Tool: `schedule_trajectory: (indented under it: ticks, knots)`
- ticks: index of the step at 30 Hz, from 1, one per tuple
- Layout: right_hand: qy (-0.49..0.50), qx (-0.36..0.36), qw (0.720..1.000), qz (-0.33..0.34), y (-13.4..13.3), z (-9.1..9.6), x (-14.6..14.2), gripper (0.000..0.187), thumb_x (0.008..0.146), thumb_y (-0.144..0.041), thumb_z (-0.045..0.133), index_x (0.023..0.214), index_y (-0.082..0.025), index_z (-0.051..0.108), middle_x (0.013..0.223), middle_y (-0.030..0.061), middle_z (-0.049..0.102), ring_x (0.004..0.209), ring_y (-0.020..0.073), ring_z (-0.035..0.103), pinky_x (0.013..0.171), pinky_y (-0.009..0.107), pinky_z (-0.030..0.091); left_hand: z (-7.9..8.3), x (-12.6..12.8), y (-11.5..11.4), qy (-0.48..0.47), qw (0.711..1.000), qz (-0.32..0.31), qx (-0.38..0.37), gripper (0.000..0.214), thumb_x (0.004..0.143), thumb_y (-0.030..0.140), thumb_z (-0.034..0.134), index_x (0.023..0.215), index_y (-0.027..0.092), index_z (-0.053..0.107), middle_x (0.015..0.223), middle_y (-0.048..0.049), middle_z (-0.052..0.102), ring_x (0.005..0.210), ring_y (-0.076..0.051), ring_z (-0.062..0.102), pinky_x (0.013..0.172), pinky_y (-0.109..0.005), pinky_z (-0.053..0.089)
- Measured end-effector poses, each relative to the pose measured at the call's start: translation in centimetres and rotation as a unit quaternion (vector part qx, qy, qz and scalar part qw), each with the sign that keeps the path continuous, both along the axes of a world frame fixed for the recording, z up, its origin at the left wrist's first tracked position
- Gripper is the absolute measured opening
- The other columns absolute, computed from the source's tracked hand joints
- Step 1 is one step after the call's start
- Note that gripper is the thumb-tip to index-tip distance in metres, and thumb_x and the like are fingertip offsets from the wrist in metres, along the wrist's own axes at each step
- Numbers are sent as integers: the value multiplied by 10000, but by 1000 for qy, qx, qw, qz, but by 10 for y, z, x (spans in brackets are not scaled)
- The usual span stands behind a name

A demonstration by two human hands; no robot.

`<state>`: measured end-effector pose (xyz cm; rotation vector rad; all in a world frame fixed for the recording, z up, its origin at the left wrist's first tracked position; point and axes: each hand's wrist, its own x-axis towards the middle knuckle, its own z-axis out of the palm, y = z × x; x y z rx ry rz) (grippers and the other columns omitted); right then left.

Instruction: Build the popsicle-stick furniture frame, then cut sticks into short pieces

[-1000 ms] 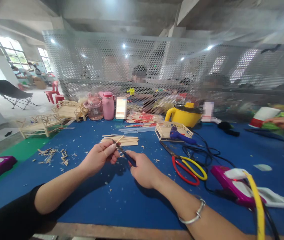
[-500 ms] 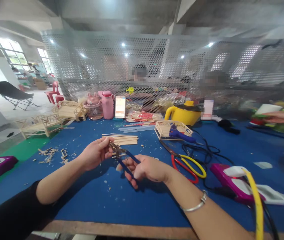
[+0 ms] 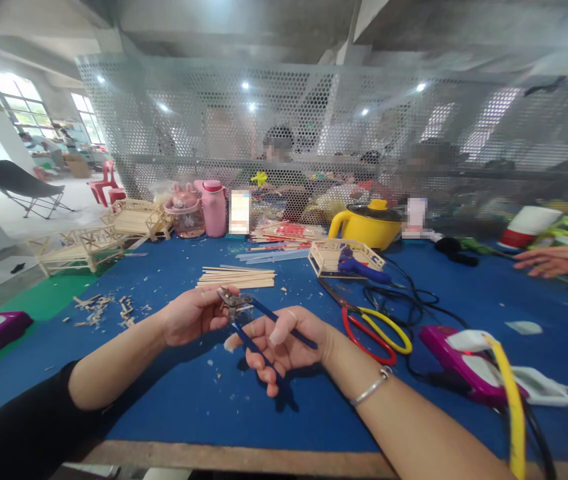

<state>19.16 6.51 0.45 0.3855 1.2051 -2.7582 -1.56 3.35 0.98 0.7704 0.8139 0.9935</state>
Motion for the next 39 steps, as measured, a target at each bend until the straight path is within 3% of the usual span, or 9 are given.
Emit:
schedule_trajectory:
  ticks: [5, 12, 17, 19, 22, 24, 26, 31, 39]
  knots:
    - [-28, 55, 997, -46, -4, 13, 6, 667, 521, -228, 457, 1181, -130, 456, 885, 95, 591, 792, 227, 595, 765, 457, 451, -5, 3, -4, 122, 984, -18, 128, 232, 802, 305, 563, 646, 139, 520, 502, 50, 446, 383, -25, 389, 379, -123, 320]
    - [31, 224, 948, -223, 2, 33, 23, 683, 534, -231, 517, 1210, -182, 440, 878, 52, 555, 769, 179, 551, 796, 396, 426, -2, -1, 3, 30, 995, 27, -87, 216, 891, 300, 388, 984, 157, 521, 676, -20, 575, 533, -75, 570, 492, -163, 447]
    - [-23, 307, 899, -313, 8, 32, 23, 621, 595, -211, 536, 1208, -228, 444, 876, 30, 544, 755, 157, 546, 756, 351, 447, -8, -1, 6, 64, 996, 27, -51, 197, 838, 245, 505, 1007, 145, 513, 822, -60, 629, 651, -92, 612, 577, -181, 478]
    - [-59, 378, 853, -355, 13, 24, 21, 583, 629, -205, 549, 1203, -218, 454, 834, 17, 548, 697, 139, 538, 697, 316, 456, -14, -1, 7, 137, 988, 60, 36, 274, 806, 167, 537, 1076, 152, 492, 785, -44, 633, 620, -89, 595, 567, -183, 467]
    - [-142, 551, 710, -415, 20, 9, 12, 514, 661, -189, 572, 1170, -199, 505, 752, -7, 569, 661, 135, 536, 689, 305, 460, -21, -2, 9, 262, 940, 121, 181, 376, 800, 204, 549, 1168, 184, 476, 730, -28, 638, 603, -109, 587, 553, -199, 460]
    - [-178, 646, 612, -421, 23, -1, 2, 489, 674, -164, 570, 1161, -207, 535, 802, 5, 623, 750, 160, 573, 782, 333, 453, -22, -3, 10, 303, 921, 138, 202, 405, 796, 242, 558, 1190, 206, 469, 770, -38, 653, 603, -118, 600, 513, -192, 450]
    - [-172, 707, 558, -399, 23, -9, -10, 476, 700, -143, 553, 1169, -226, 552, 976, 35, 656, 925, 195, 584, 885, 353, 416, -20, -3, 10, 291, 934, 144, 150, 393, 788, 263, 574, 1163, 209, 471, 860, -61, 662, 571, -111, 608, 438, -170, 420]
    - [-162, 743, 557, -335, 20, -20, -30, 495, 696, -107, 574, 1176, -231, 562, 1133, 51, 634, 1061, 223, 563, 933, 348, 397, -12, -6, 13, 135, 976, 169, -8, 196, 766, 190, 619, 941, 153, 540, 984, -85, 639, 627, -78, 630, 487, -145, 480]
    - [-177, 758, 547, -308, 23, -26, -28, 525, 702, -86, 573, 1203, -237, 528, 1146, 48, 627, 1062, 215, 560, 939, 342, 391, -9, -8, 16, 10, 984, 172, -35, 79, 840, 127, 509, 798, 99, 570, 778, -69, 634, 657, -71, 635, 575, -121, 522]
